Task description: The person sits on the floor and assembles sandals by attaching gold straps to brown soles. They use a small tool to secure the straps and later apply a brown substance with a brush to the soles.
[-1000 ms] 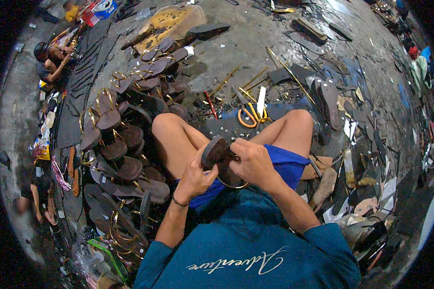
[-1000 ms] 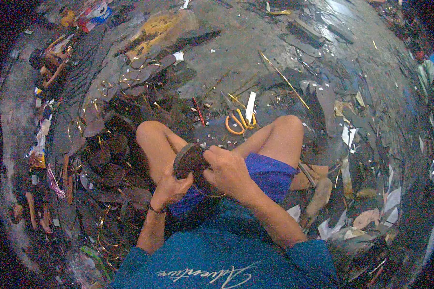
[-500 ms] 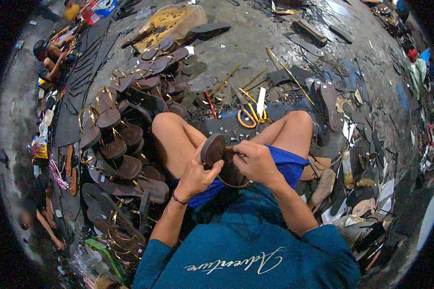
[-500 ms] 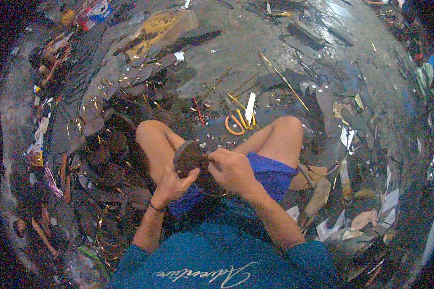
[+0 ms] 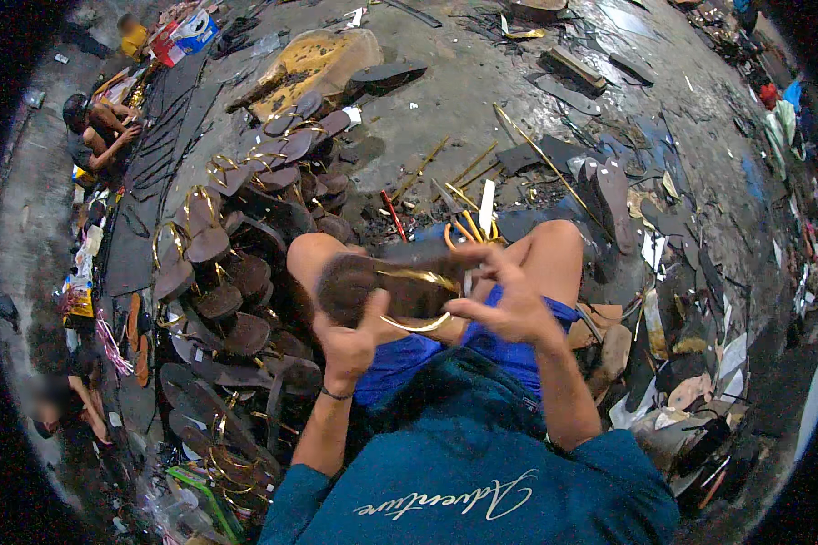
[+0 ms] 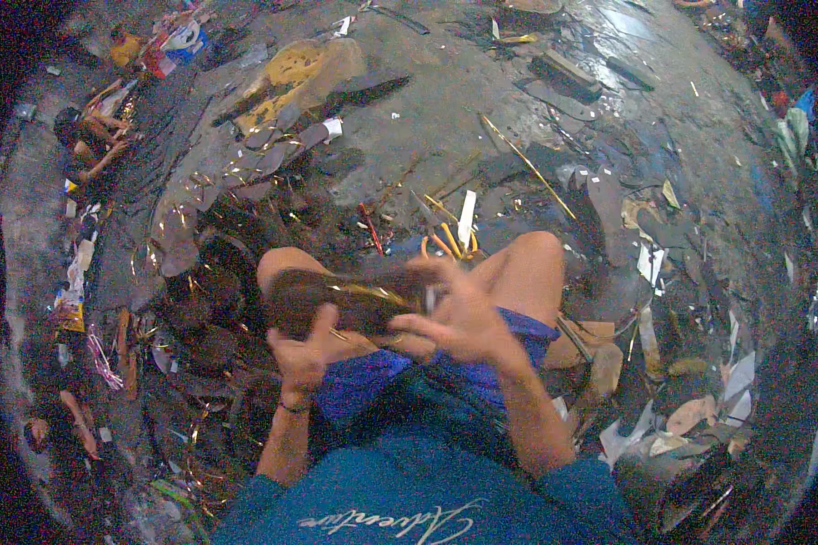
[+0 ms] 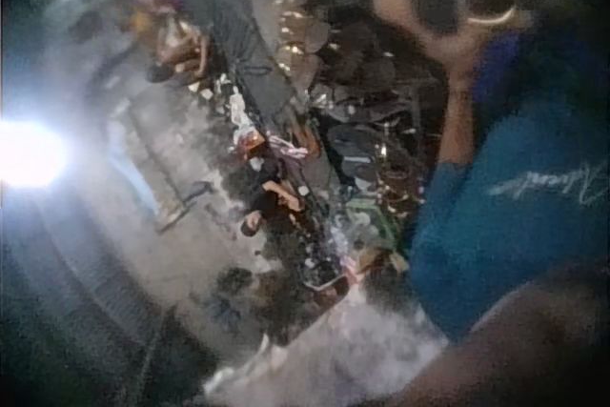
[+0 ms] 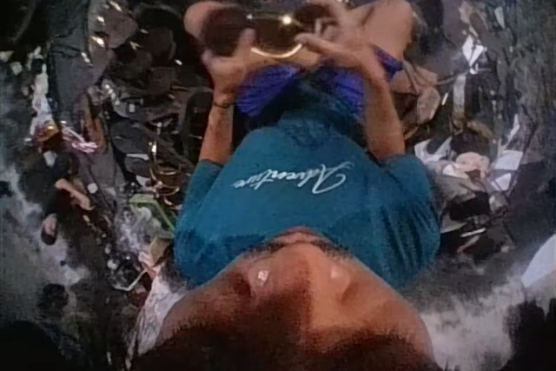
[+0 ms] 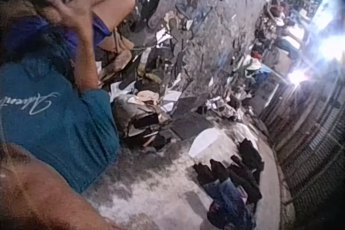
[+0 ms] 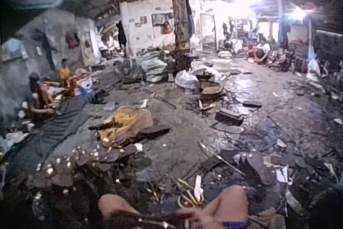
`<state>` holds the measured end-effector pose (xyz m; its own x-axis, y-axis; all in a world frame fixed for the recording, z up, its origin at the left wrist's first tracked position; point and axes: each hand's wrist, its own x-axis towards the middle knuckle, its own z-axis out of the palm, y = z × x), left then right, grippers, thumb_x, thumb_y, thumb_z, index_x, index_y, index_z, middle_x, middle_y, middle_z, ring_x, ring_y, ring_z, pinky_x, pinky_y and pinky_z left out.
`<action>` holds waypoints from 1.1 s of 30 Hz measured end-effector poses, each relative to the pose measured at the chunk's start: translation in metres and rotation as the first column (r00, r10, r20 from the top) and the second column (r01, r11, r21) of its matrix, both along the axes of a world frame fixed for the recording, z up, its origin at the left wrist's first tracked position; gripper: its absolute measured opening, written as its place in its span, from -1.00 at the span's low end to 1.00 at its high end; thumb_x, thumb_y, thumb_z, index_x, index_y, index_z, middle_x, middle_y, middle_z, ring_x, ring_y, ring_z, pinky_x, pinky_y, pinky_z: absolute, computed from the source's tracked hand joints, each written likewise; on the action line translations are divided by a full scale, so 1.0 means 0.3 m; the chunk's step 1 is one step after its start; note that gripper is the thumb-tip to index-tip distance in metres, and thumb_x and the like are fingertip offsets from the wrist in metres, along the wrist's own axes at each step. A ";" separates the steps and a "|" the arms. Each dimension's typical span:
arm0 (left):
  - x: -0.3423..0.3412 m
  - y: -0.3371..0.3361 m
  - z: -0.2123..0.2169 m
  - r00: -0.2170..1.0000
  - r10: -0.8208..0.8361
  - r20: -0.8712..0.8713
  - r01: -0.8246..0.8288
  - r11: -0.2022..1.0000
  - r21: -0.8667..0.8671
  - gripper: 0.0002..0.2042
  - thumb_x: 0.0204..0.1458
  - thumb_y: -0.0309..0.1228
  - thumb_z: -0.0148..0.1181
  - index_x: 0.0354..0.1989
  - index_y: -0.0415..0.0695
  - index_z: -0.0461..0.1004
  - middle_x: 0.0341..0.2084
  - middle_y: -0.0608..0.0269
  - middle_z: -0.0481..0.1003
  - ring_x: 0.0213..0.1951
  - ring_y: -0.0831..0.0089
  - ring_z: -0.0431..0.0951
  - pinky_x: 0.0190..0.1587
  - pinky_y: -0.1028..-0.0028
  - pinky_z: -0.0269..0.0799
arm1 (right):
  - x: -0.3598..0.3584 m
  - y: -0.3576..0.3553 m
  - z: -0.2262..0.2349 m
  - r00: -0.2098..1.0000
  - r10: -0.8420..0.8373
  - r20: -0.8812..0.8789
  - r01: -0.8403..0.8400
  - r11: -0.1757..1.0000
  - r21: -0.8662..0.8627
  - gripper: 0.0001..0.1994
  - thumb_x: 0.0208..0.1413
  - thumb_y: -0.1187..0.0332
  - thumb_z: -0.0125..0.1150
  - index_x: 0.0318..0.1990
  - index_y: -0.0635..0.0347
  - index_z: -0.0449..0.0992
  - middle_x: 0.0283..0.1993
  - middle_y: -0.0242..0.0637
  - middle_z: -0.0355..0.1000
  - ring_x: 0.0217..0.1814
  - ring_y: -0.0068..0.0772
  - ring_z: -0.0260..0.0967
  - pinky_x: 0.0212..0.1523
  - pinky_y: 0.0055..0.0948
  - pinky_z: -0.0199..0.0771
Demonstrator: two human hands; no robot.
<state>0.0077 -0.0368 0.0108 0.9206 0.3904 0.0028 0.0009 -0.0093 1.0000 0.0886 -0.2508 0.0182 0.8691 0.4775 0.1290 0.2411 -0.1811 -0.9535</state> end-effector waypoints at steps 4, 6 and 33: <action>-0.046 -0.112 -0.041 0.997 0.066 -0.040 -0.070 0.993 -0.099 -0.71 0.12 -0.45 0.13 0.00 -0.29 0.43 -0.10 0.18 0.51 -0.07 0.37 0.53 0.02 0.44 0.42 | 0.106 0.012 -0.079 0.952 -0.274 -0.140 0.288 0.952 0.098 -0.59 0.01 0.36 0.35 0.01 0.26 0.42 -0.06 -0.13 0.44 0.14 -0.25 0.34 0.12 -0.33 0.33; -0.047 -0.199 -0.051 0.996 0.041 0.082 -0.023 0.978 -0.206 -0.69 0.14 -0.41 0.13 0.02 -0.28 0.40 -0.10 0.19 0.51 -0.07 0.39 0.52 0.02 0.46 0.42 | 0.168 0.002 -0.089 0.937 -0.350 -0.022 0.350 0.937 0.007 -0.67 0.04 0.36 0.31 -0.04 0.25 0.48 -0.08 -0.11 0.45 0.08 -0.21 0.38 0.07 -0.33 0.36; -0.177 0.287 0.016 0.840 0.372 0.395 -0.397 0.917 -0.020 -0.36 0.20 -0.16 -0.03 0.32 -0.34 -0.02 0.28 -0.12 0.13 0.24 0.03 0.28 0.21 0.15 0.33 | 0.530 -0.899 -0.562 0.516 -0.835 0.192 0.469 0.088 -0.879 -0.30 -0.08 0.06 0.36 0.19 0.20 0.29 0.26 0.03 0.24 0.30 0.03 0.23 0.20 -0.06 0.31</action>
